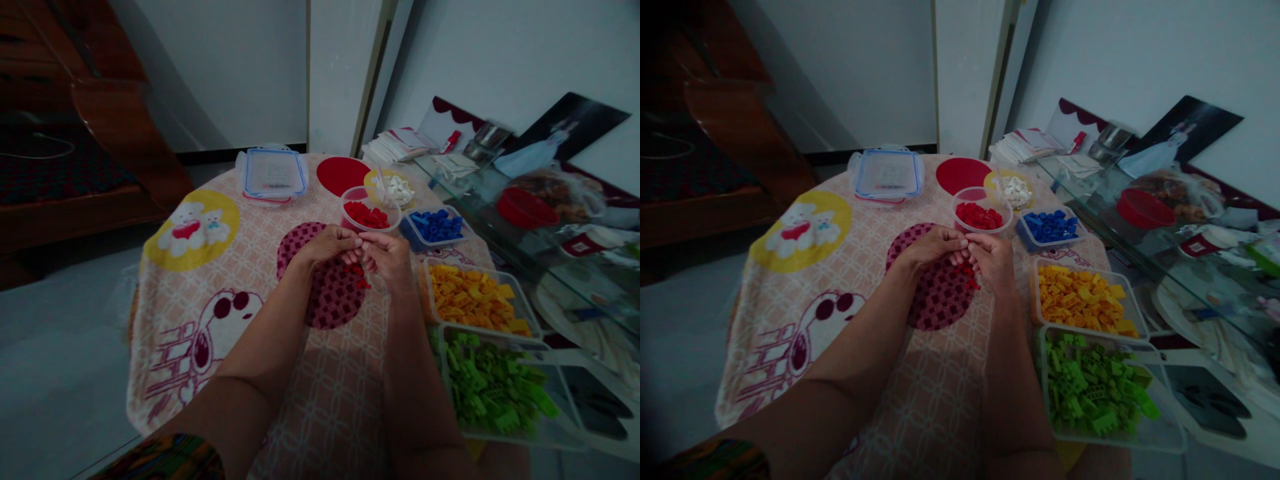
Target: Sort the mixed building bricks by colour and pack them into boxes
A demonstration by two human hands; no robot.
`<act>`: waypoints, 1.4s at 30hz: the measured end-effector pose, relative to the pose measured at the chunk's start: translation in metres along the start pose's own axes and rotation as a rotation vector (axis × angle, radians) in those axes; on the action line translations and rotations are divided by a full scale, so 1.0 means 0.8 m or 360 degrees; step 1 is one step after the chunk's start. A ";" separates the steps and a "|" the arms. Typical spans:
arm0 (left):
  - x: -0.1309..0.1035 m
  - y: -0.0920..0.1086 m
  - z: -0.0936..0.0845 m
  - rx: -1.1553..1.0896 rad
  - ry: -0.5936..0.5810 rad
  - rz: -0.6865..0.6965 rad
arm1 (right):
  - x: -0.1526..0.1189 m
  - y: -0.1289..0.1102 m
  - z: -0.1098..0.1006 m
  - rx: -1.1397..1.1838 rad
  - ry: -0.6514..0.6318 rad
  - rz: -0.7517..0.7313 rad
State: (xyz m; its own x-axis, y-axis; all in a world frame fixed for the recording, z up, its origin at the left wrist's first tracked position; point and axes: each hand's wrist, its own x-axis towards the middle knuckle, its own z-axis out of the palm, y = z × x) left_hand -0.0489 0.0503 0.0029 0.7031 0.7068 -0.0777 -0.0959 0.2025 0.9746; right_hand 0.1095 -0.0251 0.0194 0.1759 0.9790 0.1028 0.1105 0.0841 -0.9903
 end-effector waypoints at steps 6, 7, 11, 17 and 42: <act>0.003 0.000 0.001 0.0028 0.0018 -0.0023 | -0.001 0.000 -0.002 0.0016 -0.0012 -0.0014; 0.003 0.000 0.000 0.0038 0.0018 -0.0019 | 0.000 0.000 -0.002 0.0017 -0.0001 -0.0007; 0.003 0.002 -0.003 0.0127 0.0047 0.0012 | 0.002 0.000 -0.003 0.0079 0.0117 0.0039; 0.004 0.005 0.000 0.0468 -0.0082 -0.0004 | 0.008 0.001 -0.006 0.0220 0.0316 -0.0029; 0.005 0.005 0.043 0.1485 -0.0340 0.0046 | 0.024 0.024 -0.022 0.0466 0.0193 -0.0388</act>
State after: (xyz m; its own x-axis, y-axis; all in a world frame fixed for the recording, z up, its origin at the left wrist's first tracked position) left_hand -0.0222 0.0306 0.0138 0.8319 0.5457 -0.1011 0.4200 -0.4999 0.7574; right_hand 0.1319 -0.0075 0.0041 0.2950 0.8964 0.3310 -0.1171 0.3777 -0.9185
